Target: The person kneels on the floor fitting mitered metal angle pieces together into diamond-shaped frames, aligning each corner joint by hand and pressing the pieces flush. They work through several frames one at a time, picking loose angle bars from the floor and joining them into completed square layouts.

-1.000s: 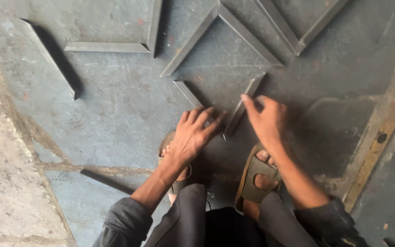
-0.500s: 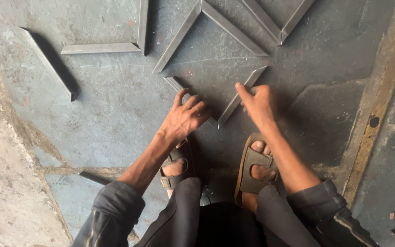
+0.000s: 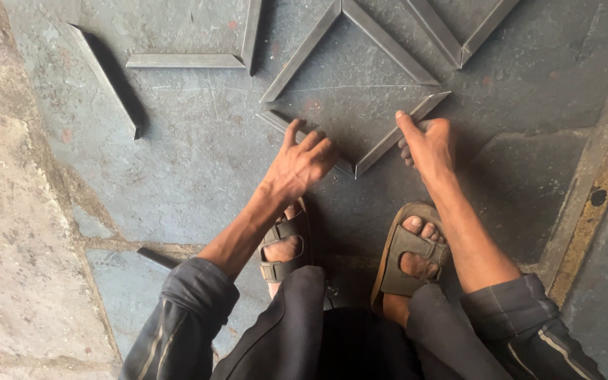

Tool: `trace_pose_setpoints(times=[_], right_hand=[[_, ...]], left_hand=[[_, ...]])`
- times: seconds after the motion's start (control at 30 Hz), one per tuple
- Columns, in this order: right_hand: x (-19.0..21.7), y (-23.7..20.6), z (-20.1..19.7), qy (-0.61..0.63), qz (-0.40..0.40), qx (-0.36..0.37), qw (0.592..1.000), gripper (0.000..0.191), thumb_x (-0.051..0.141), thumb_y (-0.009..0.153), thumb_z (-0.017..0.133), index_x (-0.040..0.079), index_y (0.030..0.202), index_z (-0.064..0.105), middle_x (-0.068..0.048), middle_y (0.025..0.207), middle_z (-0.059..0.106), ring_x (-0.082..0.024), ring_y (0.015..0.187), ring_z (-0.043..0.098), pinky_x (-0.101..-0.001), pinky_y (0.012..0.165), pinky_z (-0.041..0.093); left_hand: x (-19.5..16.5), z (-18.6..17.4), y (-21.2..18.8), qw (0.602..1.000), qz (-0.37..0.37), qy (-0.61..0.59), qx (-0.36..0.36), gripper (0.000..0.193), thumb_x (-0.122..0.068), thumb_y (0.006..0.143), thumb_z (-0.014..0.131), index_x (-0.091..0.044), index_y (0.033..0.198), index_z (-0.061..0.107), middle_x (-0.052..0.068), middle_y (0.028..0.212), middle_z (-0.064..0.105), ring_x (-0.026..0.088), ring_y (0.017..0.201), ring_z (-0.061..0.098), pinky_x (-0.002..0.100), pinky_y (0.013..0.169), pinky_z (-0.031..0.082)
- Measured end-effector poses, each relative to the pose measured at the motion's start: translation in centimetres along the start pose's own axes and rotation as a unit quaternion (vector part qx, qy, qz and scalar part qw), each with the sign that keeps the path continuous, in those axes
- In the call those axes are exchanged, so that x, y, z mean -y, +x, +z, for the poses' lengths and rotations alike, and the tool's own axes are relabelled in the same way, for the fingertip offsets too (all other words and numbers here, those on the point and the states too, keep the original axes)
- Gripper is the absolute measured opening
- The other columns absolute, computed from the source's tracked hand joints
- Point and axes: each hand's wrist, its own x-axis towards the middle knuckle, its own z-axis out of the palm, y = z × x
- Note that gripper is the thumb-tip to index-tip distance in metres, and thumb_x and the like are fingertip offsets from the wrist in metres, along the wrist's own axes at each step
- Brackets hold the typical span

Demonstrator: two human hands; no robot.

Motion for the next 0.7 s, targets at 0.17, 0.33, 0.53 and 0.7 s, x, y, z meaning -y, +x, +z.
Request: trace_pose_setpoints(times=[0.17, 0.33, 0.53, 0.7], right_hand=[[0.4, 0.0, 0.0, -0.012, -0.001, 0.008, 1.000, 0.044, 0.042, 0.092, 0.074, 0.002, 0.074, 0.067, -0.003, 0.062, 0.062, -0.011, 0.045, 0.056, -0.0275, 0.039, 0.042], [0.9, -0.2, 0.3, -0.027, 0.001, 0.014, 1.000, 0.047, 0.043, 0.092, 0.074, 0.001, 0.071, 0.066, -0.003, 0.063, 0.063, -0.010, 0.046, 0.057, -0.0273, 0.040, 0.044], [0.7, 0.1, 0.3, -0.035, 0.006, 0.015, 0.999, 0.050, 0.046, 0.093, 0.073, 0.002, 0.069, 0.065, -0.003, 0.061, 0.062, -0.010, 0.045, 0.056, -0.0270, 0.039, 0.042], [-0.4, 0.2, -0.2, -0.024, -0.019, -0.003, 1.000, 0.057, 0.050, 0.098, 0.068, 0.002, 0.069, 0.061, -0.004, 0.058, 0.059, -0.011, 0.043, 0.055, -0.0261, 0.039, 0.042]], left_hand=[[0.7, -0.6, 0.3, 1.000, 0.010, 0.001, -0.021, 0.030, -0.013, 0.086, 0.071, -0.017, 0.114, 0.077, 0.000, 0.117, 0.062, 0.021, 0.120, 0.057, 0.062, 0.113, 0.038], [0.9, -0.5, 0.3, 0.999, 0.024, -0.011, -0.024, 0.029, -0.014, 0.087, 0.072, -0.017, 0.115, 0.077, 0.001, 0.117, 0.062, 0.023, 0.121, 0.056, 0.061, 0.114, 0.038], [1.1, -1.1, 0.1, 0.999, 0.011, -0.006, -0.029, 0.037, -0.016, 0.084, 0.072, -0.020, 0.121, 0.075, 0.001, 0.125, 0.063, 0.024, 0.125, 0.056, 0.059, 0.113, 0.038], [0.4, -1.6, -2.1, 0.951, -0.198, -0.170, -0.165, 0.050, -0.022, 0.085, 0.082, -0.011, 0.132, 0.068, 0.009, 0.133, 0.062, 0.033, 0.126, 0.057, 0.050, 0.106, 0.042]])
